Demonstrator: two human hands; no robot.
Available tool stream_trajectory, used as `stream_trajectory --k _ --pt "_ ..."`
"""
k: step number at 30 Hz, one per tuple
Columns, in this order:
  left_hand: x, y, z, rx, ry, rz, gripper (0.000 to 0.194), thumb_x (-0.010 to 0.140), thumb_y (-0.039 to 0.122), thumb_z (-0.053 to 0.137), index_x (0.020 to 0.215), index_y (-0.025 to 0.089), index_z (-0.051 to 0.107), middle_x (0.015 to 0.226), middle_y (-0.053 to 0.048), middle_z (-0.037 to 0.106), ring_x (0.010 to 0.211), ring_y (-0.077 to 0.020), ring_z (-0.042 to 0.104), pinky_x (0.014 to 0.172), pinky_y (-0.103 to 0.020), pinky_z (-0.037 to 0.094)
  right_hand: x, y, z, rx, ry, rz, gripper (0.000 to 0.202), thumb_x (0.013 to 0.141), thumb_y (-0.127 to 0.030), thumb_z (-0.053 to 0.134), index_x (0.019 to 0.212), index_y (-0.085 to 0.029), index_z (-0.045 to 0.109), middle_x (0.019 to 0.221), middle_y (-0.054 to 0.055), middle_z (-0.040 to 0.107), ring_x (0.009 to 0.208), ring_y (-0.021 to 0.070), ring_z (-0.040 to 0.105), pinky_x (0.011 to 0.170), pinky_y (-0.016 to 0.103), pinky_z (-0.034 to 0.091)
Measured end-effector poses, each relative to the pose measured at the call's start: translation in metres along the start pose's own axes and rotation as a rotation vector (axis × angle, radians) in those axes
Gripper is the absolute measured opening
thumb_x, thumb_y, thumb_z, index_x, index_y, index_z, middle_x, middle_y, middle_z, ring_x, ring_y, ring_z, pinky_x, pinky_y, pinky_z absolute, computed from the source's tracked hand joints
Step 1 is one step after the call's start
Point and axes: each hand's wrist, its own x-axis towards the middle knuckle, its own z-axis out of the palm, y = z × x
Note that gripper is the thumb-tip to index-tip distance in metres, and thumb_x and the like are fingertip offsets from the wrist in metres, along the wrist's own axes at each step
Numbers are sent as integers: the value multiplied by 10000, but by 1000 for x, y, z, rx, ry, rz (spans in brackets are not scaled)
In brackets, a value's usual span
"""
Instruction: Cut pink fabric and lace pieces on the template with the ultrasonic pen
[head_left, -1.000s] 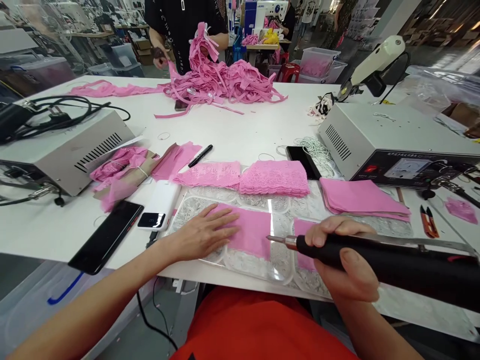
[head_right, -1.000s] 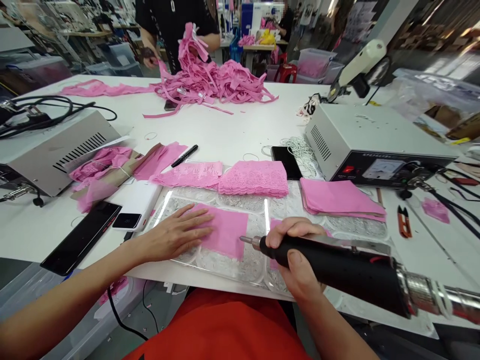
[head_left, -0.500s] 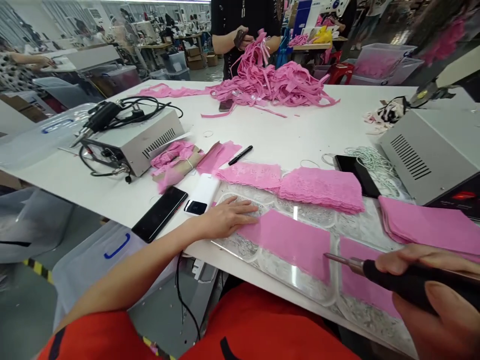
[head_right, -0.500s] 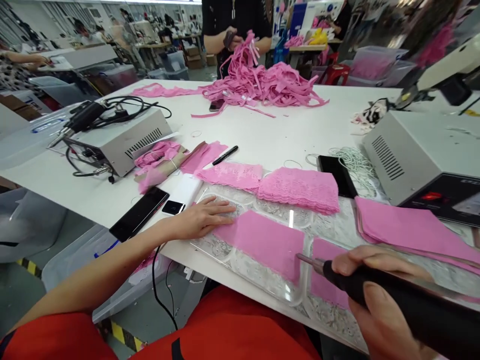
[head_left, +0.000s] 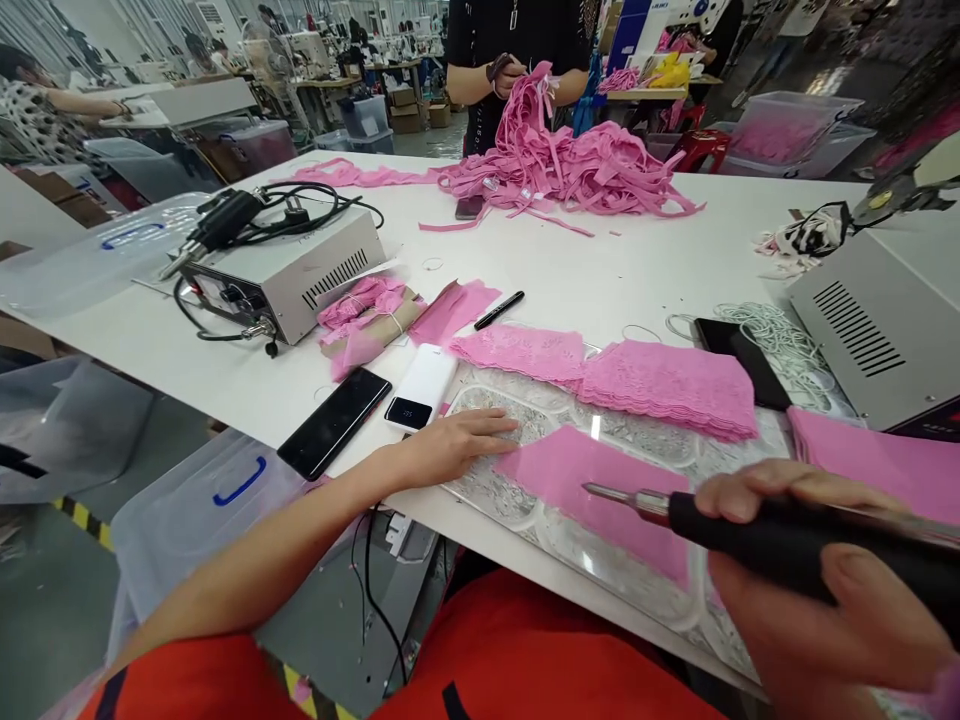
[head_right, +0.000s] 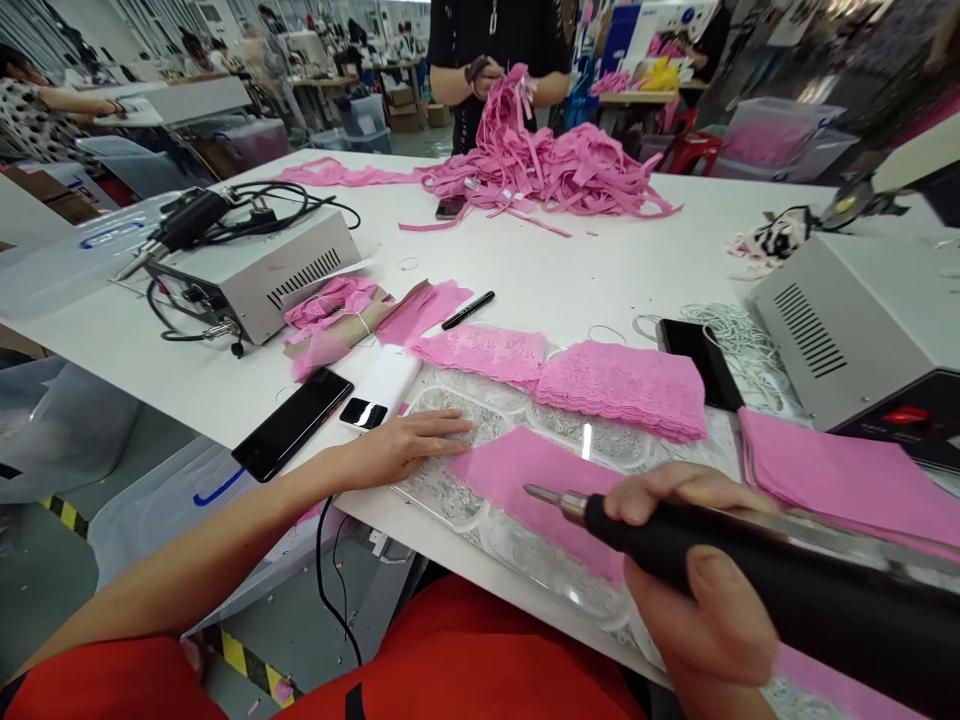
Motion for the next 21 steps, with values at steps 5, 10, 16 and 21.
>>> stream_trajectory --k 5,10,16,21 --pt "-6 -1 9 -7 15 -8 625 770 -128 378 1270 175 597 1451 -86 492 1416 -213 351 1128 -383 392 5 14 42 116 -57 -24 190 725 -342 672 869 -221 648 819 27 550 593 136 530 544 345 504" --pt "-6 0 13 8 42 3 595 792 -115 387 1253 187 610 1440 -77 507 1402 -227 376 1102 -385 425 3 25 64 136 -146 -3 175 760 -329 670 894 -220 641 838 12 552 609 124 554 575 322 516" --pt "-5 0 14 -5 37 11 592 775 -120 425 1254 174 612 1433 -91 513 1400 -247 378 1108 -399 415 4 35 71 136 -179 -13 168 781 -317 652 920 -224 640 854 15 562 633 129 560 612 329 509" --pt "-6 0 17 -26 58 -3 599 770 -120 437 1251 192 612 1439 -84 507 1406 -236 371 1111 -399 411 5 39 72 105 -206 -17 168 790 -337 634 921 -231 619 853 18 553 633 134 536 610 331 501"
